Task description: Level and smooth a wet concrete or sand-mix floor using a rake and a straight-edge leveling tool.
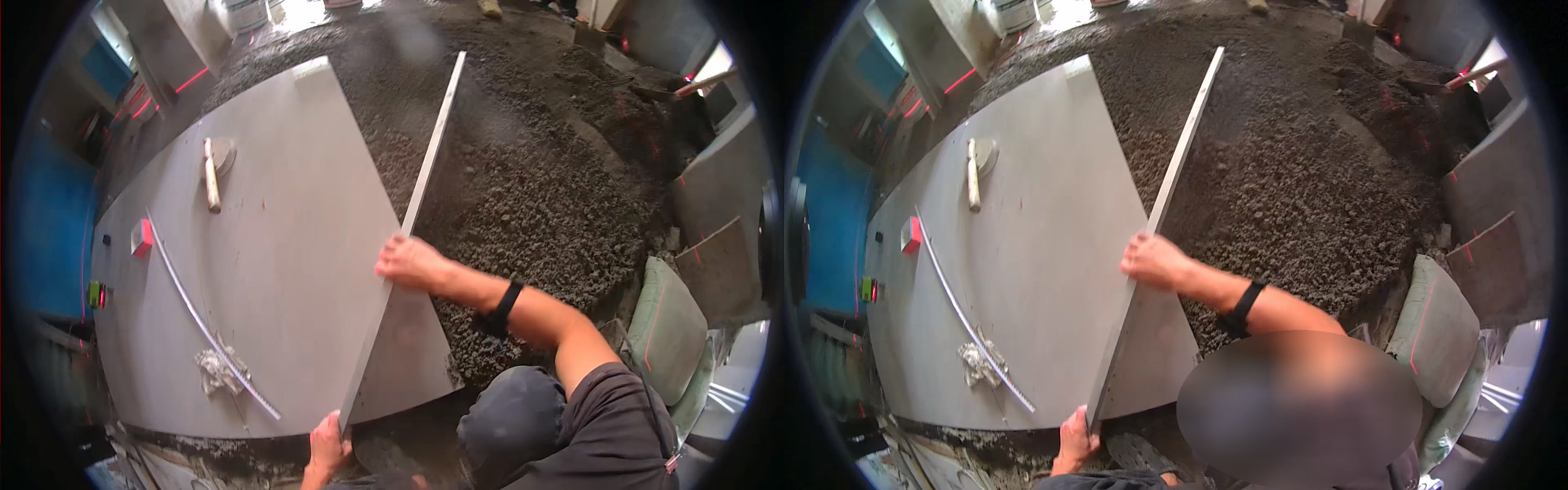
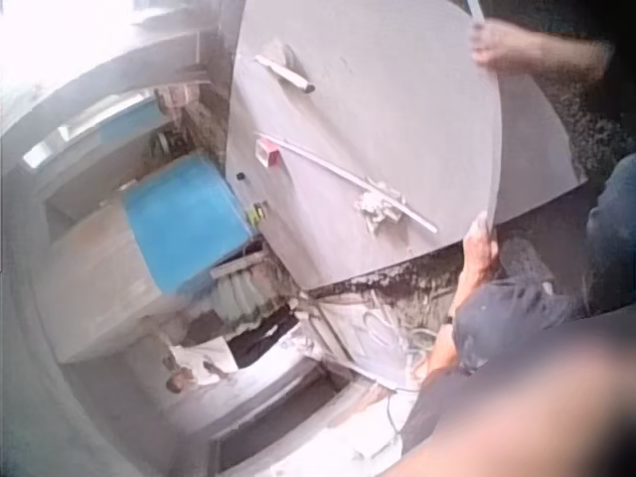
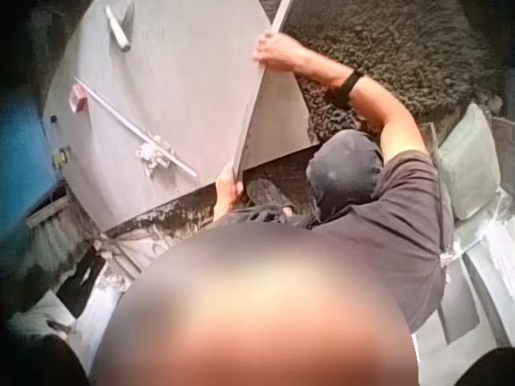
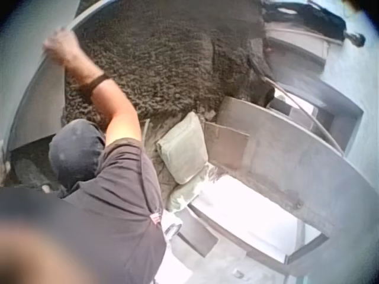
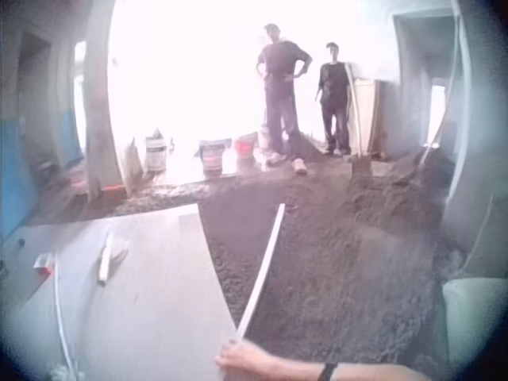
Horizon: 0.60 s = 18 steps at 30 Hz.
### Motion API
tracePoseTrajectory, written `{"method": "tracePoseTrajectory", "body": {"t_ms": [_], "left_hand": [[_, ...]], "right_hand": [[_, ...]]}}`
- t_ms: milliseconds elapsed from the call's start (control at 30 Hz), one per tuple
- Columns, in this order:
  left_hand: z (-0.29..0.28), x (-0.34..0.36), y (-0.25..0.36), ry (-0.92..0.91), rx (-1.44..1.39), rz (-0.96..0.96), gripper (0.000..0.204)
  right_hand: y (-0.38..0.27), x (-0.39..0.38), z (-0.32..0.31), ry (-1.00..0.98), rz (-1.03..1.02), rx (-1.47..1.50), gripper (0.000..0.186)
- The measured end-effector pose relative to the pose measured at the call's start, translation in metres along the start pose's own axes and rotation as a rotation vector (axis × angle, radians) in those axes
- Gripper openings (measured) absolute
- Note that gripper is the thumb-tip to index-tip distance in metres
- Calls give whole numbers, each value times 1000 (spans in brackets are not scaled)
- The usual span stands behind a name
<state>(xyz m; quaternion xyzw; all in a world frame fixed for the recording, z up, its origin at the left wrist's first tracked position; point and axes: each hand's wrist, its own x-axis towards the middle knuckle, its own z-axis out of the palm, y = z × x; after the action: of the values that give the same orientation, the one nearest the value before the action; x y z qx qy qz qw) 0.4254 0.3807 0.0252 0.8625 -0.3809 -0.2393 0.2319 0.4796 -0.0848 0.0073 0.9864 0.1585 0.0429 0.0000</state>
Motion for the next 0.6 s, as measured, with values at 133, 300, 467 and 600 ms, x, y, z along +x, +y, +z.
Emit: {"method": "tracePoseTrajectory", "body": {"t_ms": [133, 300, 467, 600], "left_hand": [[-19, 53, -4, 107, 61, 93, 62], [-87, 109, -5, 174, 100, 180, 46], [-114, 85, -11, -114, 141, -26, 29], [-111, 71, -15, -89, 266, 84, 24]], "right_hand": [[99, 24, -9, 53, -77, -175, 10], [114, 7, -107, 244, -100, -229, 7], [29, -73, -133, -109, 42, -64, 7], [-46, -161, -114, -244, 83, 146, 7]]}}
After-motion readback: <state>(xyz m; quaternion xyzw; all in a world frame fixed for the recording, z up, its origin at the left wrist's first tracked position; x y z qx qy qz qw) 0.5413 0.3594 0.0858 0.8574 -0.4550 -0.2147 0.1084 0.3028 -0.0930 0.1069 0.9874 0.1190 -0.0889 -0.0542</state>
